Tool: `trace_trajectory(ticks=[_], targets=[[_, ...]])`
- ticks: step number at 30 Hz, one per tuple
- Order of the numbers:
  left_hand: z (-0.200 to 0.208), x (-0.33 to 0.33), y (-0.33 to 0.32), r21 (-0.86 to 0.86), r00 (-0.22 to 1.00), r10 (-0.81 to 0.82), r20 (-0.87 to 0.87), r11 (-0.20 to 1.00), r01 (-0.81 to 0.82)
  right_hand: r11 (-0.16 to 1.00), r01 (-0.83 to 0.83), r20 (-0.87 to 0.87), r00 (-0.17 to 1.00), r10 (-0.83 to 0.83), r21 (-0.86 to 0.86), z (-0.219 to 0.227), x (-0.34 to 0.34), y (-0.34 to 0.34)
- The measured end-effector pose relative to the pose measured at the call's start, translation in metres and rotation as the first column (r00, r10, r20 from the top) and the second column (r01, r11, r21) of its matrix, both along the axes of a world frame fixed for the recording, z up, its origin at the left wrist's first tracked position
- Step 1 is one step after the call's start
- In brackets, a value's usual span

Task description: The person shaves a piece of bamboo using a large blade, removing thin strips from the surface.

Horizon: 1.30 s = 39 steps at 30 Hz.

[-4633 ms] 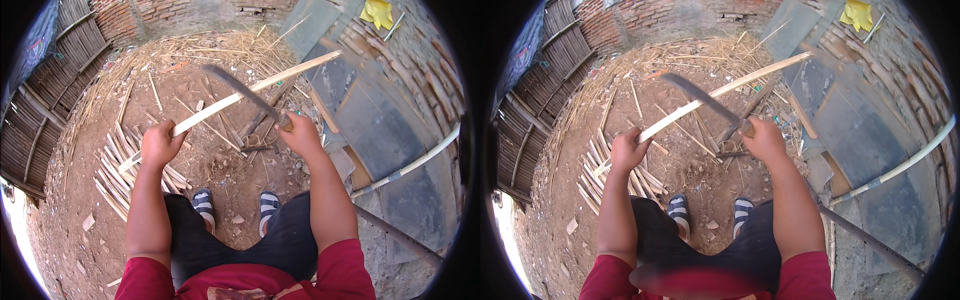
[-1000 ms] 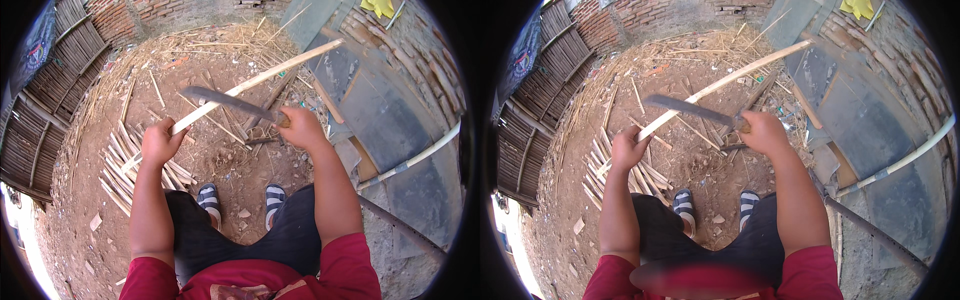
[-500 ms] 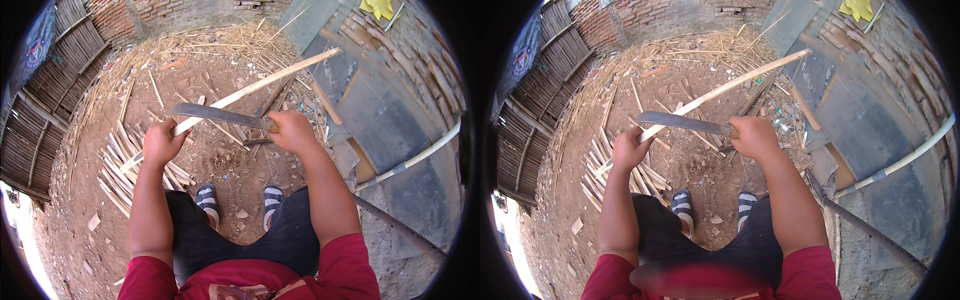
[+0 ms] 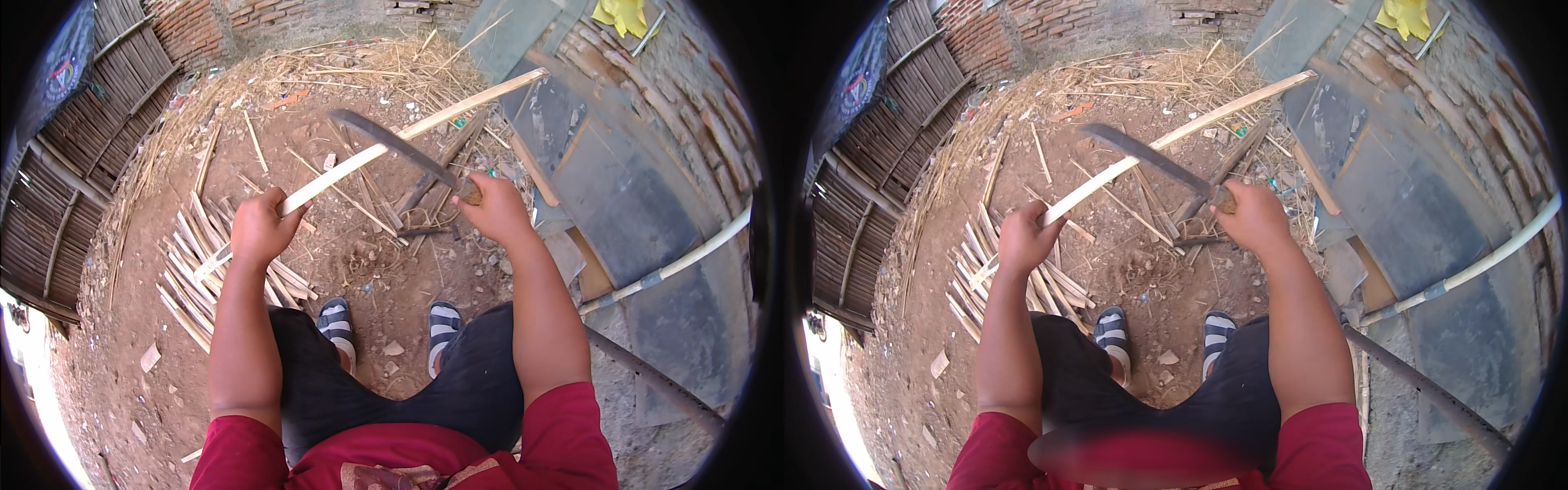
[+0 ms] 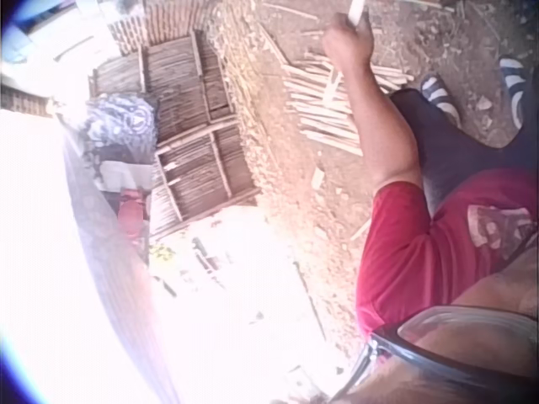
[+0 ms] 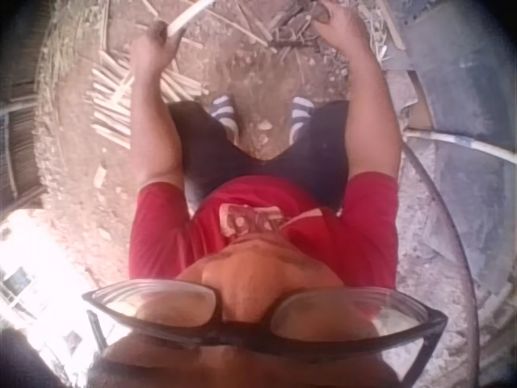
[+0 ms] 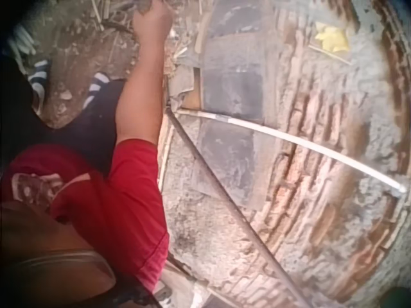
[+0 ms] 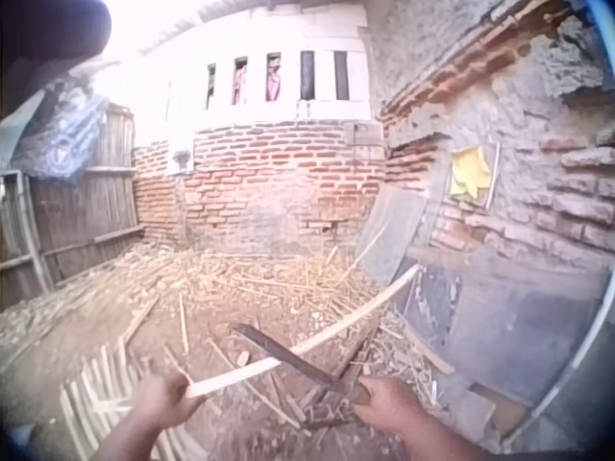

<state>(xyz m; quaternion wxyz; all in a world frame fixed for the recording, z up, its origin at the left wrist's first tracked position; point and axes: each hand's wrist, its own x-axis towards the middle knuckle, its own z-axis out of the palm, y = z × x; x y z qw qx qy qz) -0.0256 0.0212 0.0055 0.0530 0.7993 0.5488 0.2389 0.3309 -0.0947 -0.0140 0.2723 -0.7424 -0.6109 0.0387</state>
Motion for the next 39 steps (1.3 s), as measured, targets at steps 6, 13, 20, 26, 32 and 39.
trace_trajectory(ticks=[6,13,20,26,32,39], targets=[[-0.001,-0.003,0.0,0.01,0.999,-0.045,0.012,0.999,0.045,0.968,-0.232,0.134,0.967,0.219,0.097,-0.001,-0.019,-0.001],[0.001,-0.006,0.003,0.003,0.999,0.003,0.051,1.0,-0.003,0.989,0.147,-0.071,0.986,-0.148,-0.018,0.005,0.025,-0.006],[0.0,-0.001,0.0,-0.017,1.0,-0.018,0.008,1.0,0.018,0.996,-0.082,0.062,0.995,0.081,0.023,0.002,-0.009,0.0],[0.0,-0.005,0.001,-0.001,1.0,-0.018,0.014,1.0,0.018,0.997,-0.081,0.032,0.996,0.081,0.014,0.003,-0.006,-0.001],[-0.001,-0.003,0.003,0.025,0.999,-0.017,0.033,1.0,0.016,0.976,0.216,-0.154,0.965,-0.213,0.007,-0.005,0.036,-0.001],[-0.001,0.002,-0.001,-0.014,1.0,-0.019,0.008,1.0,0.019,0.975,-0.189,0.131,0.976,0.173,0.119,-0.003,-0.015,0.003]])
